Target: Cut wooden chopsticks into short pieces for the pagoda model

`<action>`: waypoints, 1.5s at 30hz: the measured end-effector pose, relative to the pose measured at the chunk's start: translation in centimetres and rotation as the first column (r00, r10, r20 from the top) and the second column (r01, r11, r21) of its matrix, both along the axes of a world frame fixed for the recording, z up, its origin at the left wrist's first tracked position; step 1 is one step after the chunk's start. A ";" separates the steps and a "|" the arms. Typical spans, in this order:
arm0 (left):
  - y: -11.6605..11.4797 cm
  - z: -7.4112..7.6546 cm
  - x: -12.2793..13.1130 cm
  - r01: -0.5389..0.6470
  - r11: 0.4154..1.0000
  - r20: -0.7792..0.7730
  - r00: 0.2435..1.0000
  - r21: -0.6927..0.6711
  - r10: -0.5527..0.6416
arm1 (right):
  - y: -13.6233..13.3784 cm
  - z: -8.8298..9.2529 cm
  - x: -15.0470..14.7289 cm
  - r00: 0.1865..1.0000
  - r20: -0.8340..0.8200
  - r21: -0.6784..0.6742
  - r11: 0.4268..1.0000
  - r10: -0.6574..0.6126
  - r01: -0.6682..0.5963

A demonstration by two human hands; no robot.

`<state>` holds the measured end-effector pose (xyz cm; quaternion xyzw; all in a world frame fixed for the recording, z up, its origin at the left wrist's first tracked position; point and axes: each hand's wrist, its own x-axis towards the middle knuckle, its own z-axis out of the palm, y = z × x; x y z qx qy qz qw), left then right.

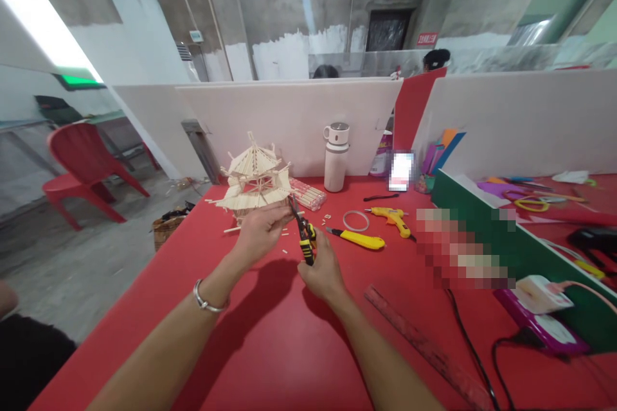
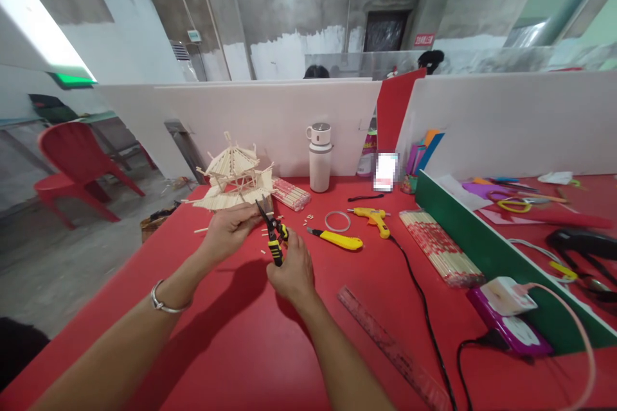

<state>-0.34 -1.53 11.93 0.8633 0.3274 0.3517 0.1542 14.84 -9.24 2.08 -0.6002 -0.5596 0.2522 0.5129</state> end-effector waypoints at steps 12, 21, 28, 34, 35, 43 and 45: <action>0.9 0.5 -0.4 0.097 0.960 0.053 0.995 -0.261 -0.086 | 0.2 -0.6 0.1 0.995 0.092 0.031 0.999 0.032 -0.035; 1.2 1.1 -0.3 0.127 0.911 0.070 0.992 -0.392 -0.108 | 0.3 -1.0 0.4 0.990 0.139 0.006 0.999 0.037 -0.038; 0.9 1.9 0.0 0.140 0.846 0.088 0.990 -0.515 -0.110 | 0.3 -0.8 0.4 0.986 0.161 -0.002 0.999 0.038 -0.038; 0.8 2.3 -0.1 0.152 0.813 0.066 0.988 -0.562 -0.139 | 0.2 -0.8 0.4 0.989 0.140 0.013 0.998 0.054 -0.057; 0.8 2.3 0.0 0.157 0.808 0.059 0.987 -0.568 -0.150 | 0.1 -0.8 0.3 0.990 0.132 0.016 0.998 0.058 -0.061; 0.3 1.0 0.7 -0.093 0.992 -0.010 0.996 -0.081 0.093 | 0.0 -0.1 0.3 0.996 -0.070 -0.037 0.998 0.051 -0.054; -1.3 -0.9 1.2 -0.248 0.959 0.195 0.956 0.134 0.220 | 0.0 -0.1 0.3 0.990 -0.138 -0.072 0.997 0.031 -0.041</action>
